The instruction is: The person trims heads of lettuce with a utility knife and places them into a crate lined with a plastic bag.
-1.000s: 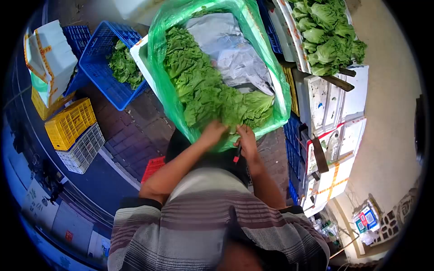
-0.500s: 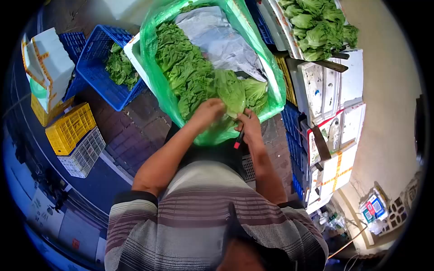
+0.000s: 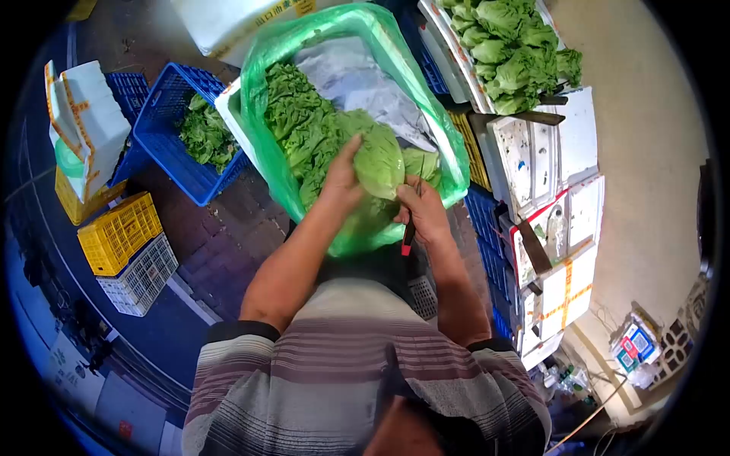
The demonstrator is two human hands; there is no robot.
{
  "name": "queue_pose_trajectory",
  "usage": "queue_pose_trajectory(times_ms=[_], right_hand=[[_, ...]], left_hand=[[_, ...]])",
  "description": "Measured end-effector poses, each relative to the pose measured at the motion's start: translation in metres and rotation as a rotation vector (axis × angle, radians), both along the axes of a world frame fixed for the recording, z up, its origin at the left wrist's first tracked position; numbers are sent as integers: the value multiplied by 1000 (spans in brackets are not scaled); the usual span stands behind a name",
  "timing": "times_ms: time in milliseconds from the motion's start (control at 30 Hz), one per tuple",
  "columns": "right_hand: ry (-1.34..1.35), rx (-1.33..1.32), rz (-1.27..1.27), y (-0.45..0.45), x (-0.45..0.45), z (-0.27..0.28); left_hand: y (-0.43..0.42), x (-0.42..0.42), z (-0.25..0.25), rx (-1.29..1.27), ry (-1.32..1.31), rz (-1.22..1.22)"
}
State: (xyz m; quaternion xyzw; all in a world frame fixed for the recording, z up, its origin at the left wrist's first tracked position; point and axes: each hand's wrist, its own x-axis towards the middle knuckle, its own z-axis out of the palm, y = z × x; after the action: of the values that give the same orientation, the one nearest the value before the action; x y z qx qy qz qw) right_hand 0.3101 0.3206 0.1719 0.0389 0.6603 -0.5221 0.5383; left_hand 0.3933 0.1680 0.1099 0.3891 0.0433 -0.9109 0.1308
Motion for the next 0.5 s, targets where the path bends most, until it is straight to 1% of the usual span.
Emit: queue_pose_trajectory(times_ms=[33, 133, 167, 200, 267, 333, 367, 500], right_hand=[[97, 24, -60, -4, 4, -3], [286, -36, 39, -18, 5, 19], [592, -77, 253, -11, 9, -9], [933, -94, 410, -23, 14, -11], [911, -146, 364, -34, 29, -3], [879, -187, 334, -61, 42, 28], [871, -181, 333, -69, 46, 33], [929, -196, 343, -83, 53, 32]], left_hand=[[-5, -1, 5, 44, 32, 57], [-23, 5, 14, 73, -20, 185], [-26, 11, 0, 41, 8, 184], [-32, 14, 3, 38, 14, 215], [-37, 19, 10, 41, 25, 274], [-43, 22, 16, 63, 13, 310], [-46, 23, 21, 57, -14, 308], [-54, 28, 46, 6, -100, 283]])
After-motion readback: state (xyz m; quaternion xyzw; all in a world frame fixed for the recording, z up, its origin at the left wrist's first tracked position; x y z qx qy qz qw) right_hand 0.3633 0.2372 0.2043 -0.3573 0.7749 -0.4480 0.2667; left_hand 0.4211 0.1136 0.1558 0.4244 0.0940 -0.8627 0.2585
